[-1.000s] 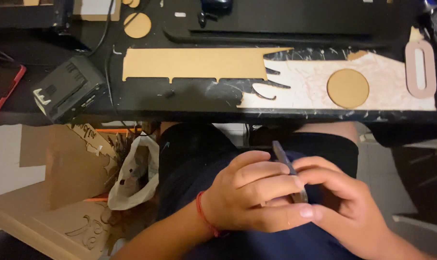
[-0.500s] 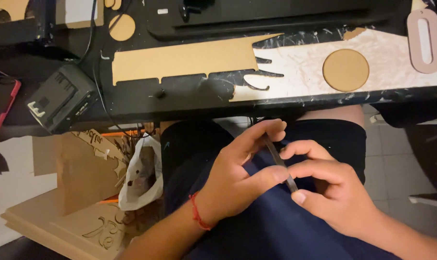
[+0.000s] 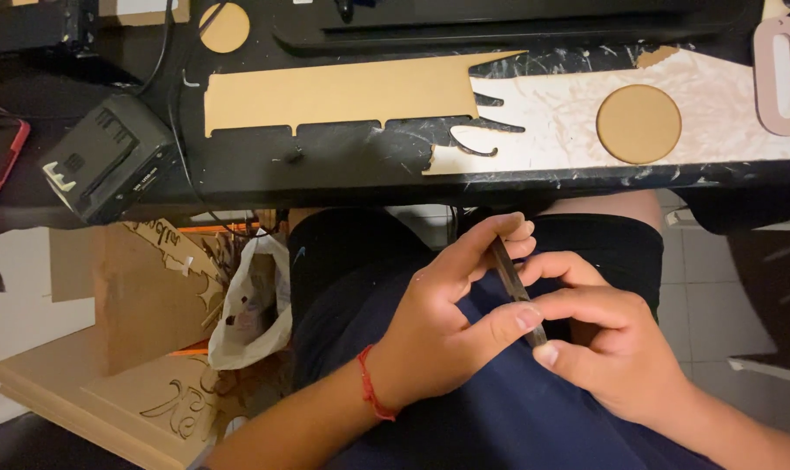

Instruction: Operating a laser cutter controller and assembling laser-cut wooden U-shaped components by slotting them together.

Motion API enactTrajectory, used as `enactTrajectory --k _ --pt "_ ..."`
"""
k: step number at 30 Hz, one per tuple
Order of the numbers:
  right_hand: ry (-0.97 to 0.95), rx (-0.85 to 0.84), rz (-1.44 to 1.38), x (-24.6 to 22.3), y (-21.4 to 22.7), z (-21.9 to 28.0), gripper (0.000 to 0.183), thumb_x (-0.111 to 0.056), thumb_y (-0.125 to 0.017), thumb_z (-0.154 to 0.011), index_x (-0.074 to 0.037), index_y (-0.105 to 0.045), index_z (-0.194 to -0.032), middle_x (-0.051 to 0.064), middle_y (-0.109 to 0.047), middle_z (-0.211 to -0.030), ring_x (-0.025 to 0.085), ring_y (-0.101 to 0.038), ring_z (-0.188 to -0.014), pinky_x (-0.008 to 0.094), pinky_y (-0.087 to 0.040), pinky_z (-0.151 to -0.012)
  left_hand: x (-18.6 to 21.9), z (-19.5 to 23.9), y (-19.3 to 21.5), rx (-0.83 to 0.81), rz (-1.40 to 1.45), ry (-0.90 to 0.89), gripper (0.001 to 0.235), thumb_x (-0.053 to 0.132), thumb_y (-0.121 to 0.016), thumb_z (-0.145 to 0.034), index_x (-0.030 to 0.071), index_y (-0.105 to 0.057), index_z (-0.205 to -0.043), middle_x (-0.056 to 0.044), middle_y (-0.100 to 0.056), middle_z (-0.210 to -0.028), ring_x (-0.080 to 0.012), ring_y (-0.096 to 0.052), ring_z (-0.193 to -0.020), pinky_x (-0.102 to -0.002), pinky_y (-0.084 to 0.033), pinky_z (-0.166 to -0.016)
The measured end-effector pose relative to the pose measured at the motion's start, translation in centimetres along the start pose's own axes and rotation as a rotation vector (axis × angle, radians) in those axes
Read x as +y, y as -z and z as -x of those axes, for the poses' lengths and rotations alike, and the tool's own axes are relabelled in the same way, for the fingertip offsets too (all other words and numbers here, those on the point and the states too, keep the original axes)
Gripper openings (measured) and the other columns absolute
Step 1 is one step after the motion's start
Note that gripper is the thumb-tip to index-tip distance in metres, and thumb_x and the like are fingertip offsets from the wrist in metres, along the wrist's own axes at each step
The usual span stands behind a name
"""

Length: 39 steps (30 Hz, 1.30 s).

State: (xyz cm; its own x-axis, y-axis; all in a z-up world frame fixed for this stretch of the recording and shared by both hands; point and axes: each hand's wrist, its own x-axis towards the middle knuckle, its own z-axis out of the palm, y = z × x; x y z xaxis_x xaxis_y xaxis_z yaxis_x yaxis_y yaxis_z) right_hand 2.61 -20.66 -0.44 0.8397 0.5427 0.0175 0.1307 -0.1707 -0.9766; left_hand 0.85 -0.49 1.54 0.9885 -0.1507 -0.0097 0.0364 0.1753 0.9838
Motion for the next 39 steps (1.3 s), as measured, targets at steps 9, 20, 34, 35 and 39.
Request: enactTrajectory --k 9,20,34,35,39 --pt "0.014 -0.011 0.045 -0.7 0.1 -0.2 0.024 -0.033 -0.069 -0.084 -0.011 -0.075 -0.092 0.010 -0.062 -0.116 0.023 -0.061 -0.114 0.039 -0.047 -0.100 -0.9 -0.1 0.7 -0.030 -0.086 -0.098 0.061 0.022 -0.065 -0.088 0.005 -0.043 -0.142 -0.014 -0.054 -0.144 -0.0223 -0.055 -0.132 -0.035 -0.044 -0.116" --pt "0.150 -0.129 0.267 -4.2 2.7 -2.3 0.056 -0.059 -0.047 -0.090 -0.010 -0.073 -0.092 0.009 -0.067 -0.113 0.022 -0.064 -0.105 0.044 -0.035 -0.101 -0.2 -0.7 2.7 -0.038 -0.620 -0.723 0.018 0.016 -0.056 -0.101 0.008 -0.069 -0.110 -0.011 -0.071 -0.107 -0.0233 -0.069 -0.102 -0.047 -0.040 -0.116" --pt "0.521 0.285 0.423 -3.9 1.9 -0.5 0.012 -0.014 -0.069 -0.080 -0.006 -0.066 -0.089 0.007 -0.071 -0.086 0.023 -0.075 -0.087 0.052 -0.049 -0.114 1.6 0.0 0.8 0.129 -0.578 -0.808 0.005 0.011 -0.065 -0.096 0.013 -0.066 -0.101 -0.003 -0.074 -0.098 -0.0147 -0.073 -0.086 -0.038 -0.058 -0.093" --pt "0.519 0.282 0.420 -3.9 1.8 -0.5 0.012 -0.014 -0.069 -0.080 -0.006 -0.066 -0.089 0.007 -0.071 -0.086 0.023 -0.075 -0.087 0.052 -0.049 -0.114 1.5 0.1 0.7 0.131 -0.579 -0.803 0.005 0.011 -0.065 -0.096 0.013 -0.066 -0.101 -0.003 -0.074 -0.098 -0.0147 -0.073 -0.086 -0.038 -0.058 -0.093" --pt "0.500 0.294 0.372 -3.9 1.8 -0.5 0.011 -0.014 -0.068 -0.080 -0.007 -0.065 -0.086 0.009 -0.070 -0.083 0.023 -0.073 -0.083 0.051 -0.053 -0.111 1.2 -0.1 0.2 0.166 -0.478 -0.807 0.007 0.009 -0.069 -0.095 0.011 -0.067 -0.101 -0.006 -0.074 -0.099 -0.0196 -0.075 -0.087 -0.037 -0.060 -0.083"
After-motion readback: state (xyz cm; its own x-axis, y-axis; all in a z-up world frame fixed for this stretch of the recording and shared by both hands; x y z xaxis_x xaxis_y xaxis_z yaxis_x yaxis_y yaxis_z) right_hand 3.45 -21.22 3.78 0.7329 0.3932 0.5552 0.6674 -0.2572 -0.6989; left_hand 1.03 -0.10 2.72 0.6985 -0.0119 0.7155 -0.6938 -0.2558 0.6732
